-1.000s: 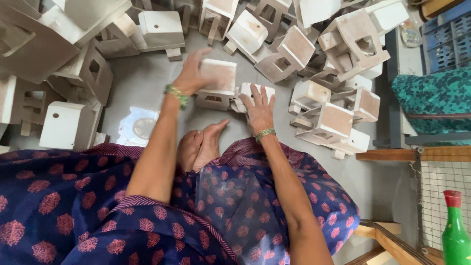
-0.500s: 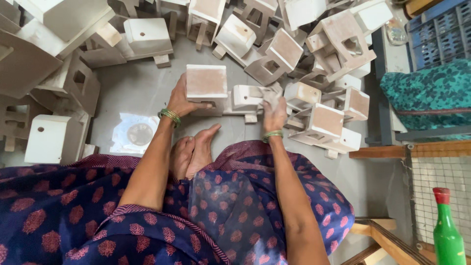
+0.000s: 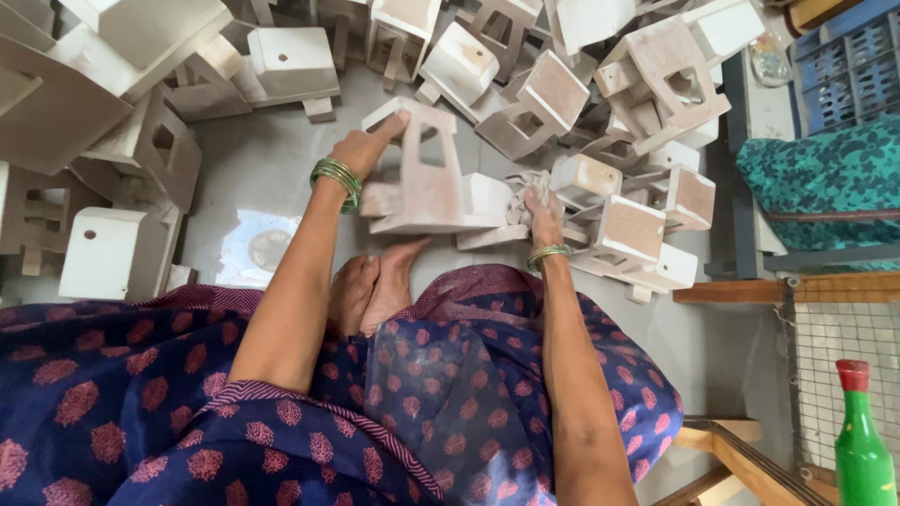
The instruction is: The person sits on the floor among many small unfinished wooden stool parts and wipes each piece with a cloth, turning pieces over to wipe different sides, then sets the wiped pieces aside in a pile.
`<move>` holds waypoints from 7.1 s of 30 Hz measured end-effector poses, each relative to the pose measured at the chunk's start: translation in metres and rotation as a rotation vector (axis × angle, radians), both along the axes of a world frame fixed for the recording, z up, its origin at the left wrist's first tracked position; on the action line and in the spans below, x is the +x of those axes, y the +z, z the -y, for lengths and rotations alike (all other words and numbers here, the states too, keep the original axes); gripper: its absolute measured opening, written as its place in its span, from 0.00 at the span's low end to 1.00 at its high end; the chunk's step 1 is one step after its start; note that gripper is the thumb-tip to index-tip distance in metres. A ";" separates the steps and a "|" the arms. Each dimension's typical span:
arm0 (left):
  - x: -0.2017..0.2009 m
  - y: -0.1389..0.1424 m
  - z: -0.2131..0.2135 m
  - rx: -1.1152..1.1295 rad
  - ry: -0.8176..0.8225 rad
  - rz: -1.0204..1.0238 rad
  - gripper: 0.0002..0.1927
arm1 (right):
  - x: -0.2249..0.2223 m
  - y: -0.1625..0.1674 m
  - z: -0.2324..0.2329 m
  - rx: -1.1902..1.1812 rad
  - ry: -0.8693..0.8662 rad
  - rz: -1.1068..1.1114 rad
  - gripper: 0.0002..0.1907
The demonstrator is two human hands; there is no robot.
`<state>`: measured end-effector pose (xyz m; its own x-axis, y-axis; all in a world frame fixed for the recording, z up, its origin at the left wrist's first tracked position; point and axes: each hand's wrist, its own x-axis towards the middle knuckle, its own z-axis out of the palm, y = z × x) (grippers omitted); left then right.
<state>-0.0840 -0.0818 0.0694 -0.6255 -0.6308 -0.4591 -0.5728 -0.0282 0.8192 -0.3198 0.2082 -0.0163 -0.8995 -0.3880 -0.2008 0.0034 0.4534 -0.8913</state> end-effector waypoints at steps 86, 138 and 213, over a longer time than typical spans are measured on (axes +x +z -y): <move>-0.029 0.006 -0.062 -0.444 0.494 0.032 0.19 | 0.128 0.050 0.047 0.216 0.164 -0.934 0.20; -0.034 -0.002 -0.052 -0.418 0.494 0.038 0.14 | 0.050 0.054 -0.065 0.407 0.791 -0.255 0.19; -0.019 0.005 -0.016 -0.273 0.246 -0.307 0.36 | 0.058 0.025 -0.020 -0.061 0.173 -0.200 0.31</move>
<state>-0.1025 -0.0661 0.0742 -0.5229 -0.8492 -0.0739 -0.3068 0.1065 0.9458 -0.2616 0.2282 0.0091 -0.8381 -0.5454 0.0021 -0.2480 0.3777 -0.8921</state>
